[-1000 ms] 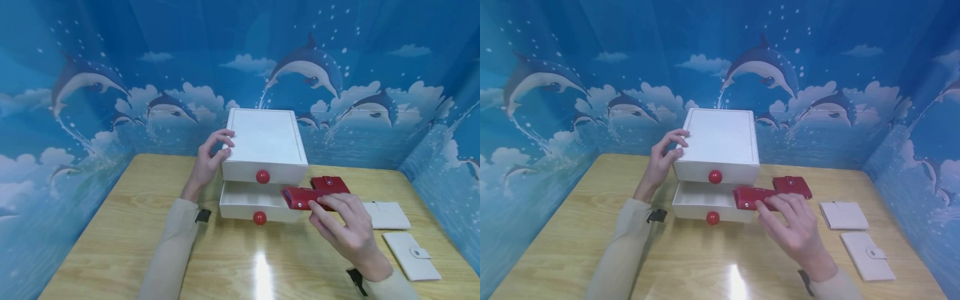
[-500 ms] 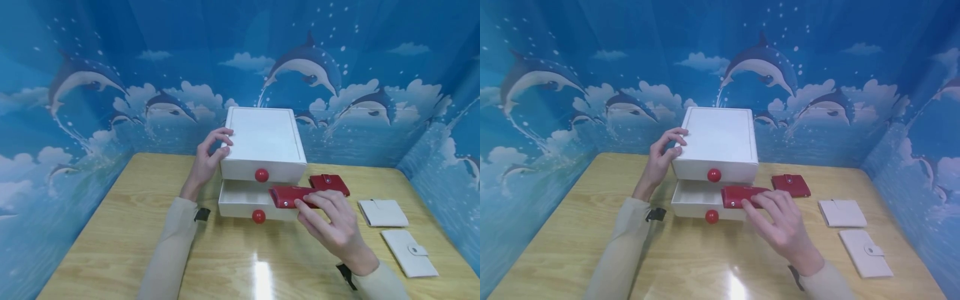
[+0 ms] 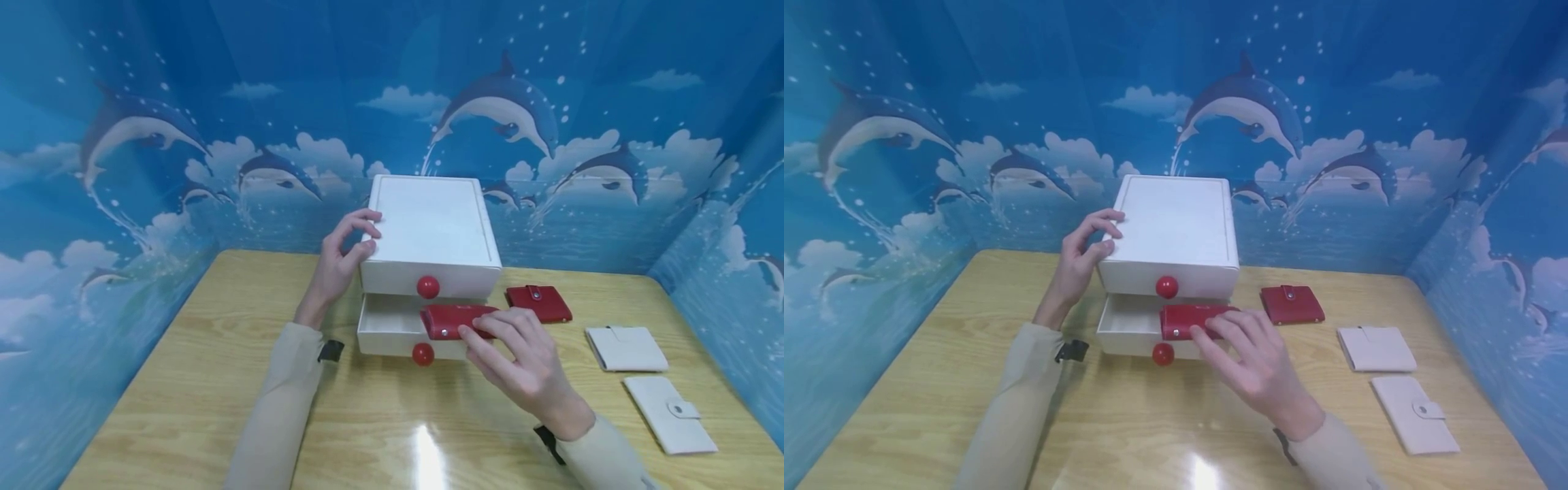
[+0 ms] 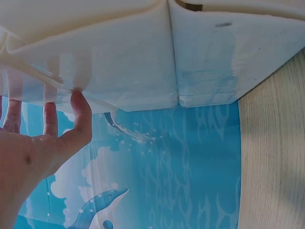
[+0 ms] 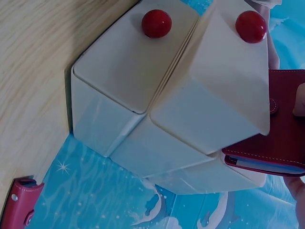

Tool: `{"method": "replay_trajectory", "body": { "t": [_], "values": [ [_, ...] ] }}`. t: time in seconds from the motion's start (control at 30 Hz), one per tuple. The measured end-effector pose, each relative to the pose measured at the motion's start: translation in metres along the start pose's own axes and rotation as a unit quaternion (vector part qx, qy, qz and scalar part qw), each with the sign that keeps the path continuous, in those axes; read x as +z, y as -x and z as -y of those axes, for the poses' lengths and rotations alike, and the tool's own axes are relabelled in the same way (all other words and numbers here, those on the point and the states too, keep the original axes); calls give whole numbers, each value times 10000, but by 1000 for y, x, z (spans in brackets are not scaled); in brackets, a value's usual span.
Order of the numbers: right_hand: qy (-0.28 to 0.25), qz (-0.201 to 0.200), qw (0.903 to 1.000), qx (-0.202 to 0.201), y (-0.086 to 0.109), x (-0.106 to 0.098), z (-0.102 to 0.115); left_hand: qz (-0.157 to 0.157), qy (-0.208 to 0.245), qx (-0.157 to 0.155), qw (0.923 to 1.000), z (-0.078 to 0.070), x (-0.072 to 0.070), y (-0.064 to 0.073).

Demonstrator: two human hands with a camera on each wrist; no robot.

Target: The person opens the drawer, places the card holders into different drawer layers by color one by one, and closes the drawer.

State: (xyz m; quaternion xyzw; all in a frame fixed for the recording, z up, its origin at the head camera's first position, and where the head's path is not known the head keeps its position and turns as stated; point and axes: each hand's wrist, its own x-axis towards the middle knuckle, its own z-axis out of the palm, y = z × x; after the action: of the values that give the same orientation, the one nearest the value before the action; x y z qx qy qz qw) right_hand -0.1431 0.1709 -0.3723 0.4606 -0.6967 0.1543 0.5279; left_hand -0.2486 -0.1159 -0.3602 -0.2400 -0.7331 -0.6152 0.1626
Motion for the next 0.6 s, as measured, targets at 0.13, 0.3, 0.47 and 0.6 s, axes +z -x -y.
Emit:
{"method": "replay_trajectory", "body": {
  "t": [0.13, 0.3, 0.47, 0.6],
  "values": [
    [43, 196, 9998, 86, 2, 3, 0, 12, -2, -13, 10000, 0, 0, 0],
    [214, 463, 9984, 234, 5, 6, -1, 14, -28, -22, 10000, 1, 1, 0],
    [295, 610, 9974, 260, 5, 9, -2, -4, -12, -24, 10000, 1, 0, 0],
    [252, 667, 9972, 225, 3, 12, -2, -1, -4, -5, 10000, 0, 0, 0]
  ]
}}
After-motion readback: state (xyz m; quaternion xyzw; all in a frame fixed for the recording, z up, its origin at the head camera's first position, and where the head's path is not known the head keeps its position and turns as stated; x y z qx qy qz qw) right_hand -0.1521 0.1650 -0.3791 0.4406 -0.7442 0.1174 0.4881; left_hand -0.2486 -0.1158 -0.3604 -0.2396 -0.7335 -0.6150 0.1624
